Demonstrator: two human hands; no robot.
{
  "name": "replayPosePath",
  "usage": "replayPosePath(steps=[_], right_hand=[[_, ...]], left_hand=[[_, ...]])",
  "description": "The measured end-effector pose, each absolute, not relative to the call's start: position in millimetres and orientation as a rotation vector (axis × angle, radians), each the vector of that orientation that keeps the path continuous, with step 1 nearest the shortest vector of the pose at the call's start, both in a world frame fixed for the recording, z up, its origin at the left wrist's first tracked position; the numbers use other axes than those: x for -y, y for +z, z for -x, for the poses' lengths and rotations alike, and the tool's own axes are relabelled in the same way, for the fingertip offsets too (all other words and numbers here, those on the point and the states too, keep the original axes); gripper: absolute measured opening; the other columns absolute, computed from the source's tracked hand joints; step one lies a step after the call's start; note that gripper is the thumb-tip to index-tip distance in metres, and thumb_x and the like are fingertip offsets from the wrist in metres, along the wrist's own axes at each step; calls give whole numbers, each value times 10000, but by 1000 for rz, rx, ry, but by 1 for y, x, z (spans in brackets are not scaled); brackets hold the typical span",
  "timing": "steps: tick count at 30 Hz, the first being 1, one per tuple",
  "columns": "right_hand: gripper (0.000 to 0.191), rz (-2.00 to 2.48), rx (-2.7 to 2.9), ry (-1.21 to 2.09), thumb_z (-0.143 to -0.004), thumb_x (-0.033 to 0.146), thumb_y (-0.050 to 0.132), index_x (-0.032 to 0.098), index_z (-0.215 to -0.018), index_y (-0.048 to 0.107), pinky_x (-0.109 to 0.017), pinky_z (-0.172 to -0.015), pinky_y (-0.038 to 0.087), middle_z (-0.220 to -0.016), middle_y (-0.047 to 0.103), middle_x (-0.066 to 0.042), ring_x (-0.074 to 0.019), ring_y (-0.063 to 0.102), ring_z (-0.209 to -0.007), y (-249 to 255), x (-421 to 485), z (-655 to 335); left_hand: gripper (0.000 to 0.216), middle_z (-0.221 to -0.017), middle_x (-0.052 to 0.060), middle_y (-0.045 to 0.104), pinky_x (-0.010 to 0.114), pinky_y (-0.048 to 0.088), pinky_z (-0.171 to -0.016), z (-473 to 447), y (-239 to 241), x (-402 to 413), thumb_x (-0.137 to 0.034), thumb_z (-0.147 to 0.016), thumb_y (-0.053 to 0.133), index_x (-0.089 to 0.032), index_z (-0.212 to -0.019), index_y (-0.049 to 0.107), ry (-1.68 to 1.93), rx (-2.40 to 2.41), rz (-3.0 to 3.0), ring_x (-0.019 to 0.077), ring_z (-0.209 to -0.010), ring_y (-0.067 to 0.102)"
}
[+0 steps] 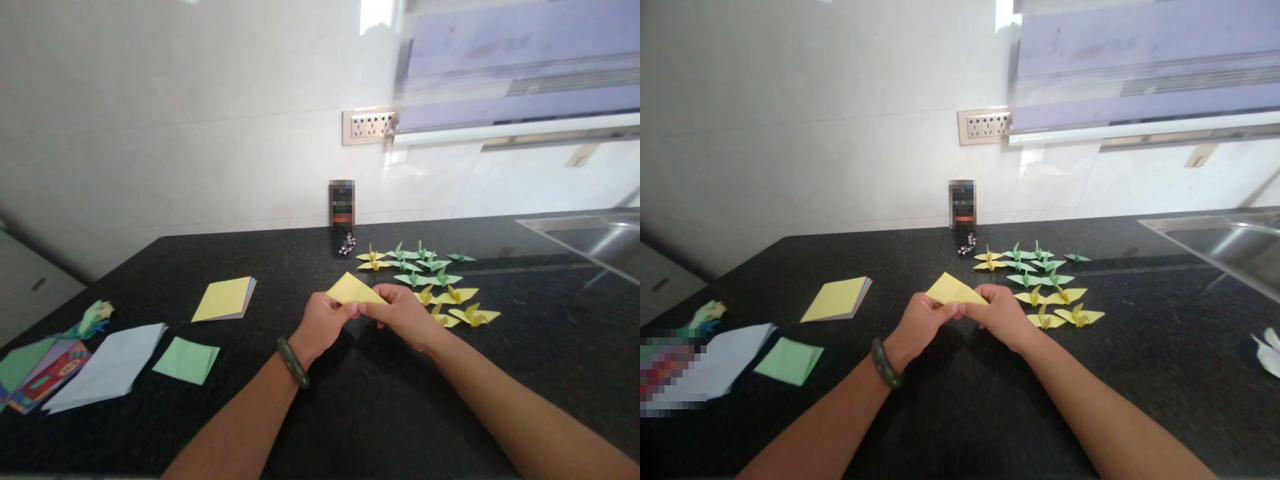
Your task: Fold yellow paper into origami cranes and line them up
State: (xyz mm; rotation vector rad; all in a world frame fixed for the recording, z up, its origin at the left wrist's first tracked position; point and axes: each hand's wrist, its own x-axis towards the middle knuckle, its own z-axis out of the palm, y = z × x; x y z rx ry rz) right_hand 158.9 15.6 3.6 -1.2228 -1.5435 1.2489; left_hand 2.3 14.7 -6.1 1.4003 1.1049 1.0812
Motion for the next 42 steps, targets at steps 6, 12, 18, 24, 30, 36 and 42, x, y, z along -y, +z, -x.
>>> replayPosePath(steps=[6, 12, 18, 24, 30, 36, 42], right_hand=[[228, 1189, 1594, 1290, -652, 356, 642, 134, -615, 609, -188, -419, 338, -533, 530, 26, -63, 392, -452, 1, -18, -162], [246, 1270, 1687, 1212, -665, 337, 628, 146, -544, 532, -185, -399, 299, -453, 418, 57, -59, 372, -416, 0, -24, -171], [214, 1326, 1737, 1178, -657, 337, 634, 144, -580, 584, -194, -409, 333, -465, 461, 40, -69, 403, -418, 14, -30, -189], [217, 1249, 1757, 1271, -701, 352, 600, 150, -627, 574, -184, -419, 351, -519, 465, 41, -64, 401, -442, 15, -28, -188], [189, 1202, 1737, 1321, -704, 309, 599, 137, -644, 548, -166, -388, 281, -509, 432, 53, -46, 349, -428, -1, -24, -172], [141, 1280, 1728, 1412, -691, 273, 585, 135, -684, 561, -181, -379, 339, -541, 487, 34, -62, 402, -425, -4, -15, -158], [230, 1298, 1724, 1337, -720, 305, 560, 139, -563, 536, -187, -373, 311, -461, 470, 33, -61, 393, -386, -1, -9, -151]], left_hand=[[163, -689, 71, 699, 267, 466, -636, -3, -8, -15, -266, -662, 634, -116, -613, 674, 1099, -1091, -1417, 172, -641, 618], [189, -640, 73, 688, 258, 452, -598, -2, -4, -15, -273, -661, 625, -114, -565, 662, 1063, -1148, -1438, 162, -591, 603], [192, -558, 61, 649, 252, 449, -573, 1, -3, -18, -271, -648, 637, -100, -561, 644, 1046, -1209, -1312, 134, -521, 569], [196, -575, 46, 627, 240, 442, -565, 1, -6, -19, -287, -651, 639, -101, -589, 623, 1004, -1104, -1340, 118, -527, 545], [174, -584, 17, 599, 220, 402, -537, -1, -4, -18, -278, -647, 637, -115, -606, 593, 978, -1074, -1371, 104, -538, 511], [203, -596, -18, 527, 209, 366, -523, 0, -10, -19, -326, -722, 562, -132, -664, 553, 1159, -1125, -1392, 90, -545, 451], [204, -593, -21, 507, 210, 346, -519, 1, -13, -20, -329, -762, 504, -150, -673, 541, 1173, -1283, -1610, 103, -560, 448]])
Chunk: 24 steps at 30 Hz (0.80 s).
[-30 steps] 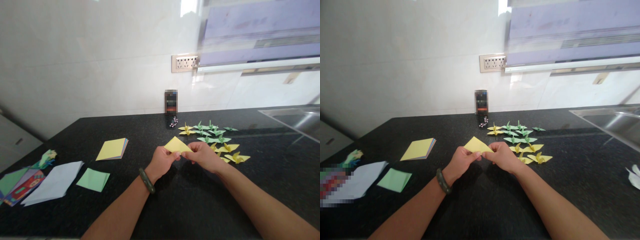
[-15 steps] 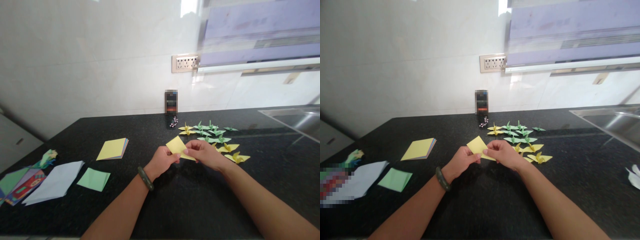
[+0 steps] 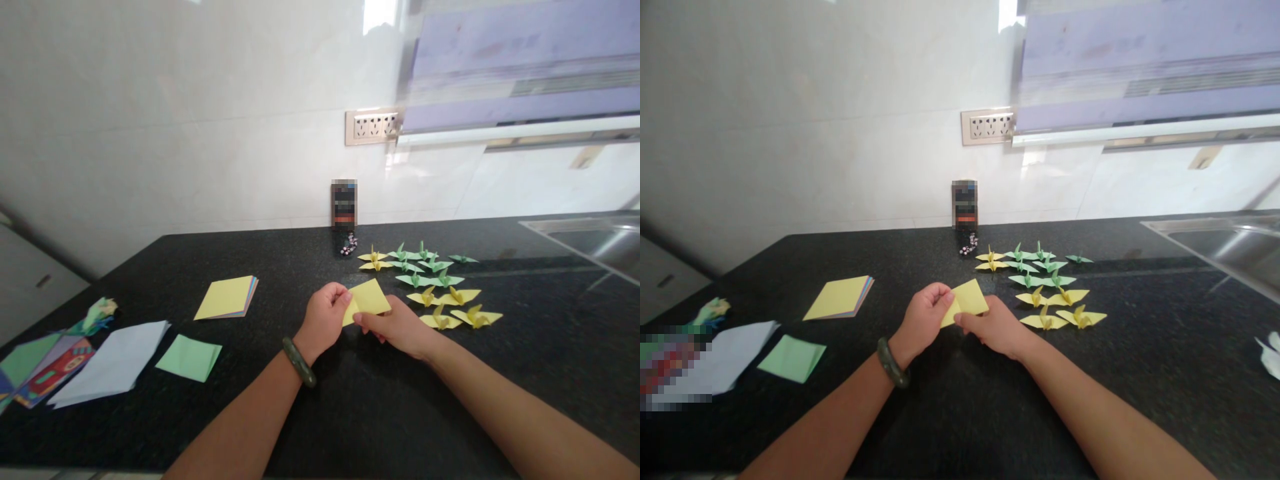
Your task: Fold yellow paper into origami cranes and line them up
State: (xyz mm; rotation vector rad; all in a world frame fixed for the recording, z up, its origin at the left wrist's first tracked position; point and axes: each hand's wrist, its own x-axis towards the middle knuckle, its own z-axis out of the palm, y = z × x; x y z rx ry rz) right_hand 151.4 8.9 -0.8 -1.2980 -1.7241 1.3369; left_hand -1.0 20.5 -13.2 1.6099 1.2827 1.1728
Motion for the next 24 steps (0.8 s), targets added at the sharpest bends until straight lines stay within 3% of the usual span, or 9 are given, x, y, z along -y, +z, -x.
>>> replayPosePath(steps=[5, 11, 16, 20, 24], right_hand=[[255, 1294, 1627, 1290, -712, 311, 574, 143, -525, 529, -199, -379, 311, -422, 443, 38, -62, 369, -372, 0, -10, -151], [244, 1230, 1553, 1351, -699, 320, 602, 134, -548, 555, -201, -380, 317, -461, 478, 23, -62, 373, -388, -4, -12, -151], [240, 1173, 1442, 1356, -690, 341, 623, 135, -583, 561, -204, -376, 321, -499, 513, 16, -64, 387, -390, -7, -16, -153], [243, 1173, 1366, 1338, -676, 338, 640, 132, -579, 554, -202, -371, 318, -510, 522, 12, -65, 397, -394, -9, -18, -156], [239, 1164, 1372, 1348, -686, 337, 634, 128, -596, 560, -202, -368, 314, -512, 522, 12, -63, 395, -389, -11, -19, -156]], left_hand=[[280, -611, -9, 537, 216, 363, -522, -1, -11, -18, -392, -791, 458, -150, -689, 556, 1150, -1265, -1610, 111, -560, 481], [265, -494, -39, 464, 206, 322, -483, -4, -8, -13, -350, -780, 477, -154, -614, 541, 1141, -1354, -1649, 91, -479, 423], [372, -446, -43, 444, 208, 309, -448, -2, -8, -16, -433, -792, 445, -159, -547, 497, 1130, -1306, -1569, 82, -423, 397], [340, -444, -38, 471, 210, 341, -470, -2, -7, -17, -390, -797, 443, -165, -544, 476, 1063, -1252, -1573, 86, -419, 437], [346, -425, -53, 420, 210, 274, -432, 1, -10, -18, -423, -775, 467, -163, -549, 491, 1071, -1397, -1613, 77, -402, 365]])
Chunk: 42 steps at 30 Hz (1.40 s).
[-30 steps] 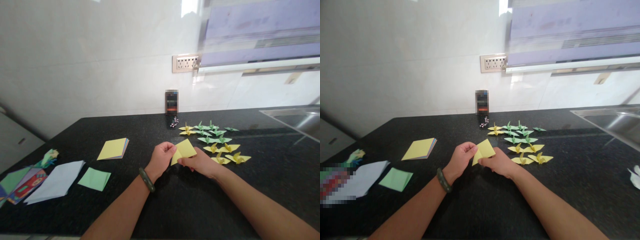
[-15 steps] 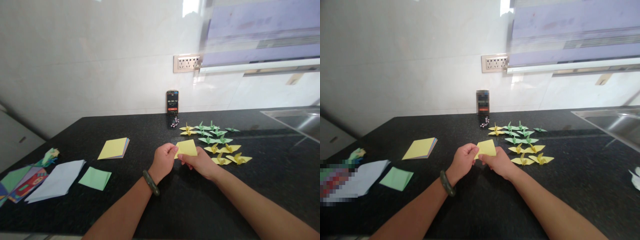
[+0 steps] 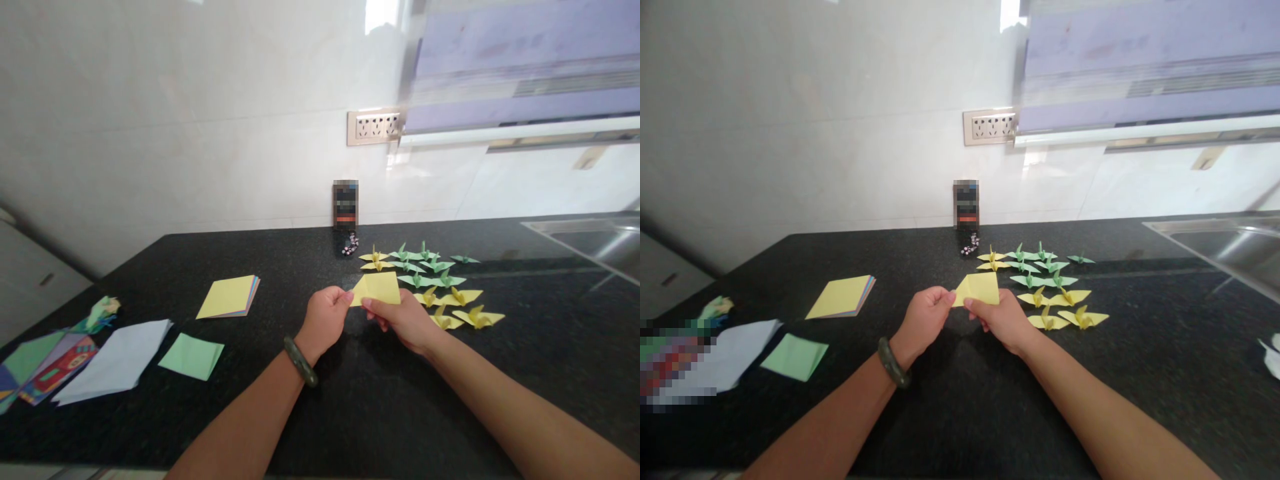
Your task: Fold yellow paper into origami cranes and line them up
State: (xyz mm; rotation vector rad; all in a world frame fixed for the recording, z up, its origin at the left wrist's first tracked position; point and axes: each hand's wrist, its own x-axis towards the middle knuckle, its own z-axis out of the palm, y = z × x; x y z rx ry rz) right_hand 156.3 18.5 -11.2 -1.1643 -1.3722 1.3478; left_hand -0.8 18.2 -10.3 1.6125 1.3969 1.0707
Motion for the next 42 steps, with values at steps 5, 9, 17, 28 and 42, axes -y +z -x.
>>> replayPosePath(steps=[5, 9, 17, 28, 42], right_hand=[[235, 1181, 1349, 1331, -685, 333, 634, 133, -598, 547, -202, -369, 324, -517, 523, 15, -63, 396, -394, -10, -21, -157], [238, 1236, 1462, 1345, -687, 314, 625, 130, -559, 546, -194, -363, 313, -469, 492, 26, -54, 372, -375, -7, -18, -157], [315, 1195, 1449, 1357, -710, 454, 594, 150, -639, 554, -177, -385, 327, -503, 460, 39, -58, 390, -419, -4, -18, -157], [243, 1156, 1290, 1322, -673, 356, 629, 154, -599, 515, -181, -378, 300, -480, 436, 59, -50, 365, -403, -5, -24, -160], [315, 920, 1451, 1342, -656, 236, 651, 204, -964, 598, -211, -522, 420, -884, 548, -13, -94, 485, -647, -1, -21, -162]], left_hand=[[450, -409, -47, 389, 215, 273, -426, 3, -15, -22, -540, -750, 462, -159, -511, 467, 1071, -1396, -1510, 78, -405, 353], [325, -643, 13, 581, 225, 394, -554, 0, -11, -22, -454, -712, 564, -131, -729, 595, 1173, -1124, -1381, 117, -593, 510], [259, -548, -23, 515, 209, 321, -476, 0, -11, -21, -386, -677, 600, -129, -660, 572, 1112, -1111, -1201, 85, -492, 422], [261, -572, -28, 508, 210, 332, -503, -1, -7, -19, -387, -703, 567, -132, -650, 547, 1129, -1154, -1244, 86, -527, 420], [251, -496, -87, 409, 232, 465, -510, -6, -12, -18, -282, -708, 579, -204, -921, 472, 961, -804, -937, 56, -438, 412]])
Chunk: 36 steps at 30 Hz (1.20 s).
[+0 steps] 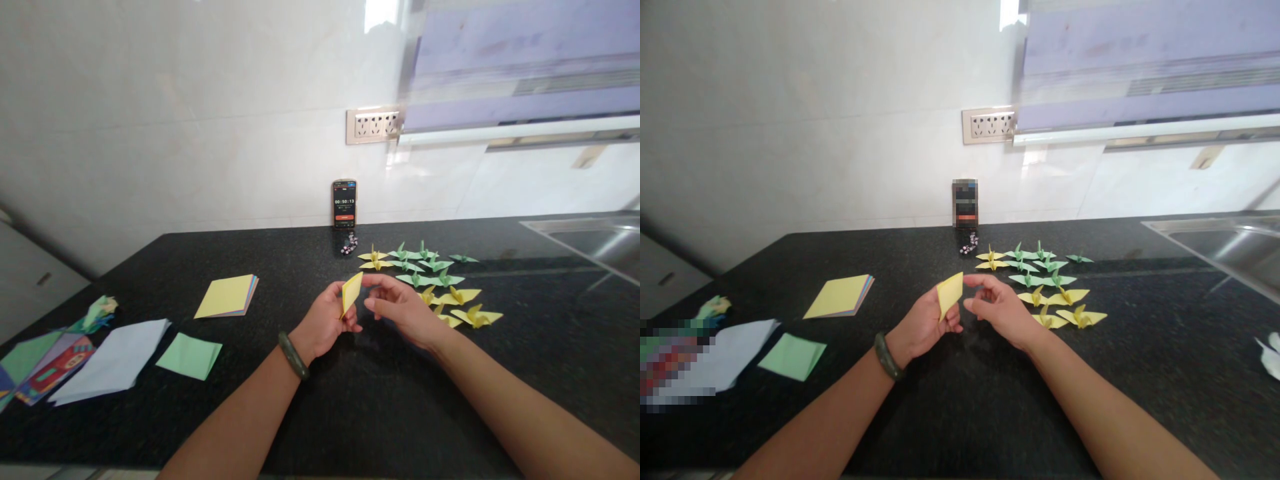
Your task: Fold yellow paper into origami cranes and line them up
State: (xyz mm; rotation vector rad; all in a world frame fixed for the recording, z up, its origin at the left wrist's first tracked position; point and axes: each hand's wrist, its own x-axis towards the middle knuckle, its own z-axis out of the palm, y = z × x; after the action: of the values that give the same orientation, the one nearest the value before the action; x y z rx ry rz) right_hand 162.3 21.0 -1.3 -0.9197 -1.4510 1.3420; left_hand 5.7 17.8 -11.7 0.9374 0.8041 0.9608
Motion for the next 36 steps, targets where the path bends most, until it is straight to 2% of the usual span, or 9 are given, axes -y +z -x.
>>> replayPosePath(steps=[3, 9, 12, 18, 24, 29, 32, 34, 36], right_hand=[[184, 946, 1565, 1306, -676, 322, 654, 157, -747, 611, -223, -539, 418, -823, 560, -25, -110, 494, -665, -2, -21, -162], [310, 1112, 1337, 1277, -635, 391, 684, 155, -568, 495, -200, -426, 334, -518, 490, 46, -57, 401, -429, -2, -24, -161], [316, 1130, 1319, 1311, -621, 396, 696, 156, -565, 498, -203, -437, 357, -501, 502, 43, -65, 432, -432, -2, -24, -160], [297, 1104, 1289, 1310, -678, 410, 642, 156, -590, 516, -190, -413, 345, -498, 483, 49, -55, 414, -419, 0, -24, -161], [233, 1085, 1232, 1386, -617, 300, 698, 151, -623, 519, -183, -395, 347, -495, 521, 54, -47, 427, -382, 0, -24, -162], [246, 1058, 1228, 1441, -627, 316, 693, 141, -704, 539, -188, -434, 398, -550, 591, 18, -64, 501, -420, -5, -21, -156], [258, 1059, 1270, 1391, -669, 365, 661, 152, -725, 526, -207, -469, 426, -569, 587, 12, -77, 516, -451, -7, -20, -155], [286, 1027, 1371, 1229, -682, 376, 653, 175, -841, 525, -229, -513, 455, -705, 605, -12, -103, 550, -550, -6, -21, -158], [480, 949, 1574, 929, -653, 345, 689, 221, -1065, 477, -265, -596, 488, -995, 565, -66, -155, 570, -775, -3, -21, -164]], left_hand=[[296, -524, -61, 483, 261, 482, -545, -8, -10, -15, -314, -705, 605, -192, -951, 494, 886, -759, -936, 69, -462, 462], [454, -826, 84, 637, 249, 473, -620, -8, -10, -15, -535, -744, 504, -115, -898, 586, 1022, -885, -962, 140, -719, 605], [384, -842, 59, 644, 218, 449, -587, -6, -11, -16, -411, -661, 658, -127, -909, 591, 1017, -906, -1056, 112, -657, 595], [199, -518, -40, 512, 174, 328, -412, -3, -11, -18, -287, -649, 663, -112, -715, 594, 1039, -959, -1152, 42, -420, 419], [301, -648, -26, 578, 154, 390, -473, 0, -5, -22, -163, -558, 724, -130, -833, 606, 1251, -874, -801, 23, -480, 469], [208, -628, -12, 574, 163, 421, -517, 1, -7, -23, -254, -637, 699, -120, -749, 588, 1217, -819, -756, 44, -529, 516], [255, -561, -6, 562, 191, 430, -529, 0, -9, -21, -340, -667, 675, -112, -683, 564, 1146, -895, -842, 63, -506, 526], [282, -528, -13, 546, 193, 421, -513, 0, -10, -21, -372, -672, 666, -116, -675, 549, 1144, -926, -847, 62, -474, 514], [293, -528, -17, 539, 183, 407, -490, 0, -10, -22, -389, -680, 653, -116, -699, 550, 1145, -927, -837, 54, -454, 497]])
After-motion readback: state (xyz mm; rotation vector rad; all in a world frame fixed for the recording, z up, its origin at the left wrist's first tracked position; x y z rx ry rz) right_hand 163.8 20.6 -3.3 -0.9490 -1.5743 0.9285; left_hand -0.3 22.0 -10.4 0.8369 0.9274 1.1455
